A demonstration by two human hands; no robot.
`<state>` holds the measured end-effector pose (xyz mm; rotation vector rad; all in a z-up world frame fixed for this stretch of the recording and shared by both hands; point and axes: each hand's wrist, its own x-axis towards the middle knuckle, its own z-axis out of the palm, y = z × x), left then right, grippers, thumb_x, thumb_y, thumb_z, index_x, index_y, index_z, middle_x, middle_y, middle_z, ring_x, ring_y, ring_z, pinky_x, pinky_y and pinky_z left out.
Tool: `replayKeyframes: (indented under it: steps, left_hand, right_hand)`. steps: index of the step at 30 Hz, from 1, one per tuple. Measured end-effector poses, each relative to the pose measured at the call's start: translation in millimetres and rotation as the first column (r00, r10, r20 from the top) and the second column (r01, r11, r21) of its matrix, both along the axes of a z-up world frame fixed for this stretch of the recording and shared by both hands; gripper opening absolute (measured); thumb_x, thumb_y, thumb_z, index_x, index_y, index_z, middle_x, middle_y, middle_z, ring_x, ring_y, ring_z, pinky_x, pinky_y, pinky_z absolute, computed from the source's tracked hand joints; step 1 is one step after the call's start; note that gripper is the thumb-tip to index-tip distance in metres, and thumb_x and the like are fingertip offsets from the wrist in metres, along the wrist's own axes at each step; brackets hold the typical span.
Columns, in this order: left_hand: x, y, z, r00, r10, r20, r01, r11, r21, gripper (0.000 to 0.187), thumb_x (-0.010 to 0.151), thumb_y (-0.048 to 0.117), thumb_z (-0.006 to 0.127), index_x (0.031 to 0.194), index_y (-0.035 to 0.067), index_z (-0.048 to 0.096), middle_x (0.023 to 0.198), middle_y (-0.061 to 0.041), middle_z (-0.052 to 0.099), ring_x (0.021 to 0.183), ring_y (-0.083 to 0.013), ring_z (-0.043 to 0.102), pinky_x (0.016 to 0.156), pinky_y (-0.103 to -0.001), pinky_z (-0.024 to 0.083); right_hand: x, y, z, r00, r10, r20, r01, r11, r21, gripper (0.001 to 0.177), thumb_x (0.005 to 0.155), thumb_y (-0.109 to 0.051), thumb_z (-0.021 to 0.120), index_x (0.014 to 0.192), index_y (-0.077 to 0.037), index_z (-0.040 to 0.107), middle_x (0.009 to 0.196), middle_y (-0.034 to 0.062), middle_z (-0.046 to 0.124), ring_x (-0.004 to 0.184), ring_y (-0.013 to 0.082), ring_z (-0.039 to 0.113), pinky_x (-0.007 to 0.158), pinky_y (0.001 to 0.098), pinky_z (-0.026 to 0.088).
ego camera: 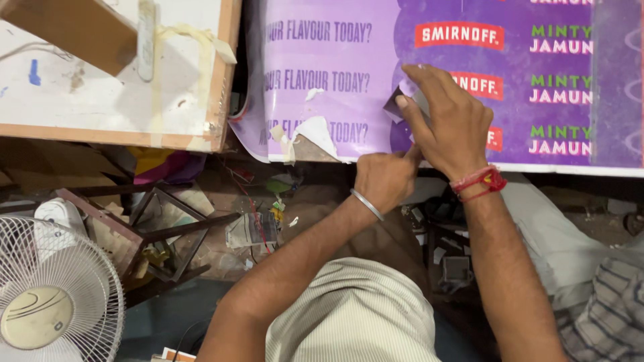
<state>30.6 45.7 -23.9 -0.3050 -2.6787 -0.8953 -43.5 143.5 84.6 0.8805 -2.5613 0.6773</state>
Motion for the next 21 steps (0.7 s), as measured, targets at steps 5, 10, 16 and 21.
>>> replayKeyframes:
  steps: [5, 10, 16, 21]
  left_hand:
    - [3.2, -11.5, 16.1, 0.998, 0.026, -0.051, -0.024, 0.999, 0.042, 0.028, 0.092, 0.015, 0.064, 0.119, 0.016, 0.069, 0.063, -0.007, 0.065, 0.051, -0.0281, 0.064, 0.044, -0.043, 0.045]
    - [5.8, -34.9, 14.0, 0.998, 0.057, -0.034, -0.055, 0.997, 0.052, 0.029, 0.094, 0.018, 0.065, 0.123, 0.017, 0.070, 0.062, -0.006, 0.065, 0.047, -0.0256, 0.063, 0.044, -0.040, 0.046]
    - [-10.7, -31.3, 1.8, 0.993, 0.117, -0.002, -0.117, 0.990, -0.077, 0.037, 0.092, 0.015, 0.064, 0.128, 0.012, 0.067, 0.066, -0.004, 0.065, 0.049, -0.0241, 0.063, 0.046, -0.040, 0.047]
    - [-6.7, -12.6, 9.0, 0.997, 0.070, -0.010, -0.071, 0.988, -0.136, 0.046, 0.084, 0.011, 0.067, 0.130, 0.005, 0.067, 0.061, -0.003, 0.064, 0.045, -0.0219, 0.061, 0.044, -0.040, 0.047]
  right_hand:
    - [2.7, 23.5, -28.1, 0.996, 0.081, 0.021, -0.078, 0.987, -0.140, 0.031, 0.109, -0.024, 0.072, 0.136, -0.012, 0.067, 0.128, 0.0104, 0.071, 0.107, 0.0270, 0.073, 0.084, 0.0368, 0.059]
    - [36.4, 60.8, -106.4, 1.000, -0.009, -0.015, -0.001, 0.822, -0.570, 0.036, 0.115, -0.022, 0.062, 0.146, -0.010, 0.048, 0.139, 0.0129, 0.053, 0.128, 0.0231, 0.056, 0.107, 0.0375, 0.049]
    - [61.0, 80.7, -179.6, 0.992, -0.006, 0.124, 0.093, 0.692, -0.716, 0.040, 0.116, -0.018, 0.062, 0.146, -0.012, 0.036, 0.139, 0.0071, 0.046, 0.121, 0.0152, 0.050, 0.107, 0.0328, 0.045]
    - [57.4, 91.6, -173.3, 0.994, -0.002, 0.107, 0.071, 0.765, -0.640, 0.044, 0.110, -0.008, 0.066, 0.144, -0.012, 0.039, 0.135, 0.0076, 0.046, 0.123, 0.0175, 0.051, 0.108, 0.0347, 0.044]
